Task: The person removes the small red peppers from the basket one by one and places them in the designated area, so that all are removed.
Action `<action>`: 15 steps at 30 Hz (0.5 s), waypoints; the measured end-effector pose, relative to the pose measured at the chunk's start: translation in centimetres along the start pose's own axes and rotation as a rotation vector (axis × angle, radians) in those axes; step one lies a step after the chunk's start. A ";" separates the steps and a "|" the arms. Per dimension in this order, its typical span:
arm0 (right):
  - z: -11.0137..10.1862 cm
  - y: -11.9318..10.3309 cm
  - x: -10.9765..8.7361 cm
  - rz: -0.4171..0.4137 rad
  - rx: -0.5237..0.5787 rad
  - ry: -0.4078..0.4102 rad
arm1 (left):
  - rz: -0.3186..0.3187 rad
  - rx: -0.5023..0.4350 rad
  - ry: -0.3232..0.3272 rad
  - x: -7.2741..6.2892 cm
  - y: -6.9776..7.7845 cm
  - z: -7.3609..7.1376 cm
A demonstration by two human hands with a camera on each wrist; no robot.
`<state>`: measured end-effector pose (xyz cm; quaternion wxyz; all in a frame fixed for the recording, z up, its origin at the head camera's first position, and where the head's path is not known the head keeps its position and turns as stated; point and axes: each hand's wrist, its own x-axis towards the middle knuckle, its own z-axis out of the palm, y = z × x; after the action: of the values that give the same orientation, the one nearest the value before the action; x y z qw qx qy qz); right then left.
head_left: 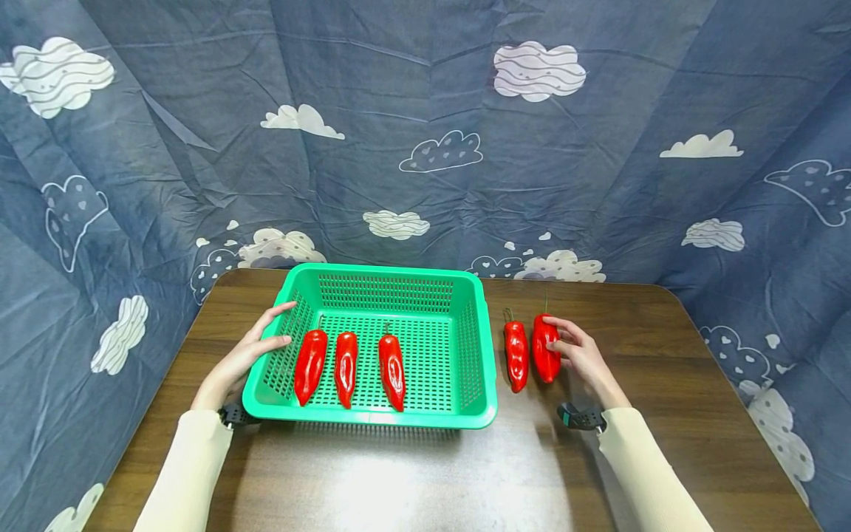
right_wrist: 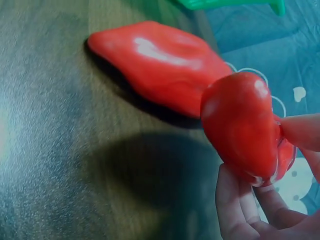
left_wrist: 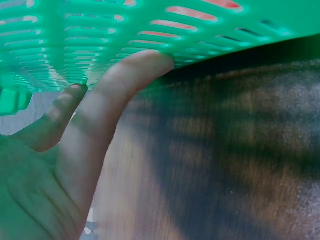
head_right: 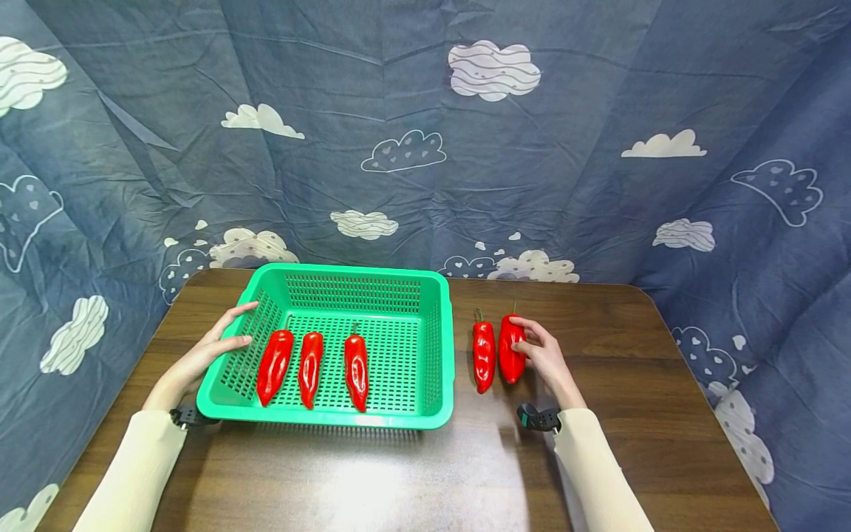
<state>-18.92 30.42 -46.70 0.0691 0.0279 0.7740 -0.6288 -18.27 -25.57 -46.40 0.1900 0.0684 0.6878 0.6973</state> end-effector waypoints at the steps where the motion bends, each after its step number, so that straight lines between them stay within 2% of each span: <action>1: 0.0 0.1 0.0 0.000 -0.004 0.000 | 0.001 0.001 0.000 0.0 0.0 0.0; 15: 0.3 1.2 0.4 0.016 -0.034 0.010 | -0.003 -0.027 -0.006 -0.1 0.0 0.0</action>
<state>-19.17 30.33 -47.96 0.0705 0.0361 0.7845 -0.6150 -18.19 -25.56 -46.37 0.1942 0.0670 0.6780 0.7058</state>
